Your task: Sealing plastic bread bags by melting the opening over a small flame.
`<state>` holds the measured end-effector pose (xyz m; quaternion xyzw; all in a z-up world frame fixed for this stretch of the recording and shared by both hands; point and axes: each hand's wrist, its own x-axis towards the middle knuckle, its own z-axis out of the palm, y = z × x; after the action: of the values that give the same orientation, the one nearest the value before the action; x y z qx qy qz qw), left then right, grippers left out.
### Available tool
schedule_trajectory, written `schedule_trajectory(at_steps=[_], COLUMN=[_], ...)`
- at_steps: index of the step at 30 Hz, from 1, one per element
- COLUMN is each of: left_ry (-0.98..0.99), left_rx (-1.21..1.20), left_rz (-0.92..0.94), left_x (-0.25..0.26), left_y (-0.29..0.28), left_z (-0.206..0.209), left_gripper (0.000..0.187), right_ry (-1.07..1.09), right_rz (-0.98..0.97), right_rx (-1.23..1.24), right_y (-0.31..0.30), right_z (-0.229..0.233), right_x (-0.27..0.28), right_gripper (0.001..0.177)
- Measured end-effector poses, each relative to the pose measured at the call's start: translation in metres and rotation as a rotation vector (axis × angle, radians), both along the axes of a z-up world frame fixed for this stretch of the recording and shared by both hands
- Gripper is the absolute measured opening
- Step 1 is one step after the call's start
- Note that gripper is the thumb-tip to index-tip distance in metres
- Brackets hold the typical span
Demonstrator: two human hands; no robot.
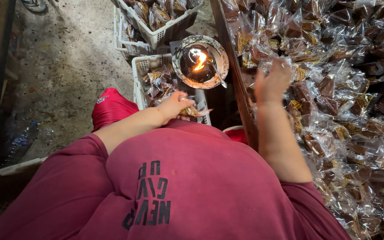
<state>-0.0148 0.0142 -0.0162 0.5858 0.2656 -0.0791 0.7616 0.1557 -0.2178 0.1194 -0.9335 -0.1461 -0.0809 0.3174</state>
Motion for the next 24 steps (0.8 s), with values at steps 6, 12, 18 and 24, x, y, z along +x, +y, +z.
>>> schedule_trajectory(at_steps=[6, 12, 18, 24], left_ry=[0.139, -0.091, -0.463, -0.436], left_rx=[0.046, 0.128, 0.104, -0.248], left_rz=[0.182, -0.005, -0.181, -0.055], left_x=[-0.001, -0.003, 0.017, 0.012], left_y=[0.015, 0.005, -0.012, -0.004], left_z=[0.002, 0.022, 0.01, 0.001], left_gripper=[0.098, 0.063, 0.088, 0.043], right_ry=[0.088, -0.083, 0.927, 0.605], right_rz=[-0.228, -0.032, 0.22, 0.543], right_rx=[-0.424, 0.421, 0.644, 0.621], right_y=[-0.079, -0.063, 0.039, 0.034], right_z=[-0.063, -0.106, -0.062, -0.077], right_x=[0.102, 0.077, -0.054, -0.059], right_gripper=[0.077, 0.04, 0.049, 0.091])
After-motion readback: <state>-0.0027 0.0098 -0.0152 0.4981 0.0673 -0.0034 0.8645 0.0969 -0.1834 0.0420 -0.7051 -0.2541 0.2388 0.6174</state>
